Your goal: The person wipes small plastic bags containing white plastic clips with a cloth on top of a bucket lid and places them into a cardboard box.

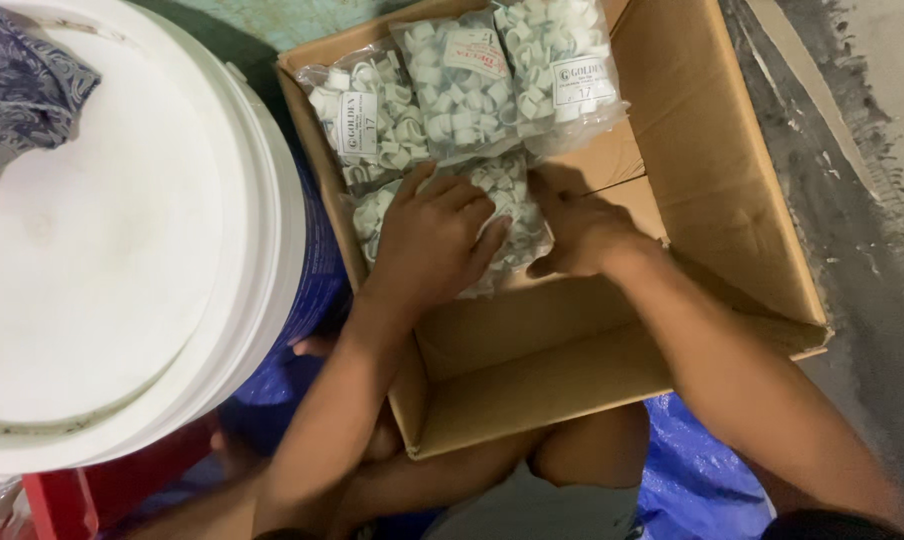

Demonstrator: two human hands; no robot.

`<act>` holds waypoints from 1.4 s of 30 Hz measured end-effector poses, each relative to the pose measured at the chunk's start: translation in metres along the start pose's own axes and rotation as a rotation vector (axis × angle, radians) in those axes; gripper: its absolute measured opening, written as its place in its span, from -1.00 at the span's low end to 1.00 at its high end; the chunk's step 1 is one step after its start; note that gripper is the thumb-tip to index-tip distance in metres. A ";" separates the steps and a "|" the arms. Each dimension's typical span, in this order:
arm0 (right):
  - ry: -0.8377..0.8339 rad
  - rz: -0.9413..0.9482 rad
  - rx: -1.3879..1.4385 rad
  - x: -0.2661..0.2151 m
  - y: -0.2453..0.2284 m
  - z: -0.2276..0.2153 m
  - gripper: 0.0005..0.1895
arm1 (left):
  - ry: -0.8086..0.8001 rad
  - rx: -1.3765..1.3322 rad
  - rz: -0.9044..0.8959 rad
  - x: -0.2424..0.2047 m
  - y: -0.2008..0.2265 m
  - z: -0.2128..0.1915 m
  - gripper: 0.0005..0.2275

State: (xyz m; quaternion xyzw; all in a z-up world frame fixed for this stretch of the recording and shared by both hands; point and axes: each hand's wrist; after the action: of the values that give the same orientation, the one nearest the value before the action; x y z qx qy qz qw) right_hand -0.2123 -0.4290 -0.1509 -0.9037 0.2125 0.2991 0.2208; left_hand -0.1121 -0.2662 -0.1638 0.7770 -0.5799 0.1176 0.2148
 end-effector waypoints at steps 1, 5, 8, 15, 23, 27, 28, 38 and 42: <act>-0.019 0.016 -0.018 -0.006 -0.002 -0.004 0.02 | 0.068 -0.094 -0.026 0.001 0.001 -0.007 -0.82; -0.081 0.096 -0.104 0.005 0.018 -0.011 -0.06 | 0.227 -0.228 -0.063 -0.011 0.016 -0.057 -0.82; 0.049 0.182 -0.067 -0.014 0.009 -0.026 -0.34 | 0.232 -0.468 -0.106 -0.045 0.029 -0.084 -0.85; 0.356 0.227 0.231 -0.048 0.011 -0.012 -0.47 | 0.187 -0.513 -0.256 -0.158 0.027 -0.158 -0.84; 0.991 -0.384 0.491 -0.118 -0.094 0.033 -0.64 | 0.366 -0.377 -0.561 -0.283 -0.014 -0.253 -0.85; 1.008 -0.778 0.514 -0.139 -0.192 0.039 -0.69 | 0.464 -0.479 -0.653 -0.326 -0.042 -0.300 -0.81; 0.974 -0.832 0.532 -0.145 -0.219 0.040 -0.67 | 0.486 -0.500 -0.663 -0.334 -0.049 -0.310 -0.81; 0.640 -1.163 0.572 -0.082 -0.471 0.078 -0.69 | 0.867 -0.656 -1.094 -0.396 -0.219 -0.324 -0.68; 0.577 -1.208 0.578 -0.049 -0.537 0.094 -0.68 | 0.629 -0.513 -1.343 -0.397 -0.279 -0.306 -0.60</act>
State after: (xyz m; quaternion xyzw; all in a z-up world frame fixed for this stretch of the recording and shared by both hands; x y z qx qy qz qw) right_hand -0.0133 0.0690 -0.0420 -0.8116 -0.2031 -0.1932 0.5126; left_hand 0.0543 0.2809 -0.1214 0.8177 0.0932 0.0393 0.5667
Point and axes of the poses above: each hand's wrist, its own x-axis towards the middle knuckle, its own z-axis out of the palm, y = z × x, and after that the axes turned 6 degrees about x, right-handed
